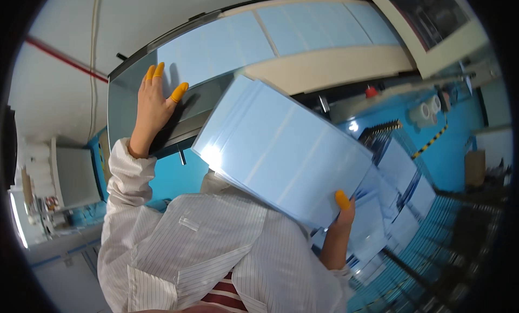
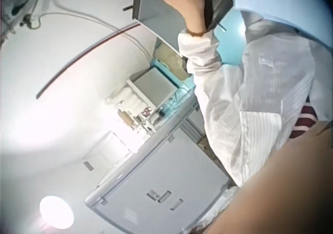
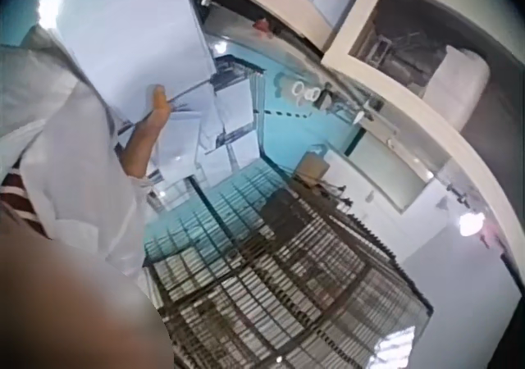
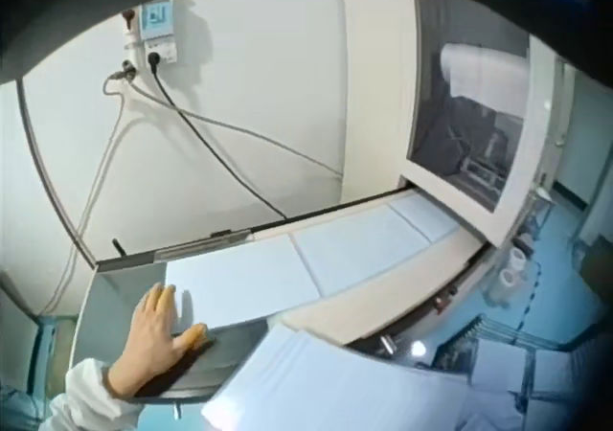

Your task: Moving stacks of blue sheets from a storage cart onto a workspace table for industrial processing.

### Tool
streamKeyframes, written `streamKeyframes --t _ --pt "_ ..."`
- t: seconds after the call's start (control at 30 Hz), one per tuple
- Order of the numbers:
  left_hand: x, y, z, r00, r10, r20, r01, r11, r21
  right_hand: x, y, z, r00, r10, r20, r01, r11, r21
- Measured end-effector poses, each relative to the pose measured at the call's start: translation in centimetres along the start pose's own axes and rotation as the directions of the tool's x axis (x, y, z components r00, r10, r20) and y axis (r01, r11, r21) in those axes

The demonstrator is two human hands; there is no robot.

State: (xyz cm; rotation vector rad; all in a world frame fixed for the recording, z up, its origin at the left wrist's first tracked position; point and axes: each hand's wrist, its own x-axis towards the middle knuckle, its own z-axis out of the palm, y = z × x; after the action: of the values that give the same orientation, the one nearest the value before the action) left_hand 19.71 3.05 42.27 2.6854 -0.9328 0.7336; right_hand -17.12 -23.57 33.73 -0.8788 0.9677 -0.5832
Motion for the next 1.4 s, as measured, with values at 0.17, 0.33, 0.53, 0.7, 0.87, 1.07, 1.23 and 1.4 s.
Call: streamKeyframes --t 0.17,0.33,0.53,0.7,0.87,1.07,1.23,1.4 --pt "0.0 6.2 -2.5 0.997 0.07 0.03 -0.032 0.746 -0.665 -0.1 0.1 0.0 0.98 0.068 0.189 -0.098 0.983 0.155" --pt "-1.2 11.4 -2.8 0.96 0.099 0.263 0.179 0.508 -0.843 -0.7 0.6 0.0 0.958 -0.043 0.285 -0.01 0.983 0.182" --pt "-2.2 12.9 -3.4 0.959 0.129 0.251 0.134 0.576 -0.807 -1.2 1.3 -1.1 0.958 -0.133 0.255 0.101 0.985 0.137" --pt "-2.3 13.4 -3.4 0.92 0.074 0.385 0.299 0.501 -0.812 -1.0 1.1 -1.4 0.931 -0.165 0.327 0.136 0.985 0.11" --pt "-2.3 13.7 -4.1 0.895 0.044 0.445 0.412 0.304 -0.859 -1.2 1.4 -1.0 0.963 -0.166 0.215 0.169 0.986 0.003" --pt "-3.6 12.8 -5.5 0.789 0.202 0.581 0.554 0.178 -0.813 0.0 2.3 -0.4 0.99 0.064 0.125 -0.099 0.95 0.296" --pt "-2.7 5.1 -4.2 0.828 -0.169 0.535 0.516 -0.145 -0.844 -0.8 1.2 0.8 0.991 0.104 0.078 -0.128 0.903 0.41" --pt "-3.7 -6.7 -4.4 0.689 -0.597 0.412 0.39 -0.174 -0.904 0.2 0.8 0.5 0.98 0.119 0.159 -0.163 0.94 0.299"
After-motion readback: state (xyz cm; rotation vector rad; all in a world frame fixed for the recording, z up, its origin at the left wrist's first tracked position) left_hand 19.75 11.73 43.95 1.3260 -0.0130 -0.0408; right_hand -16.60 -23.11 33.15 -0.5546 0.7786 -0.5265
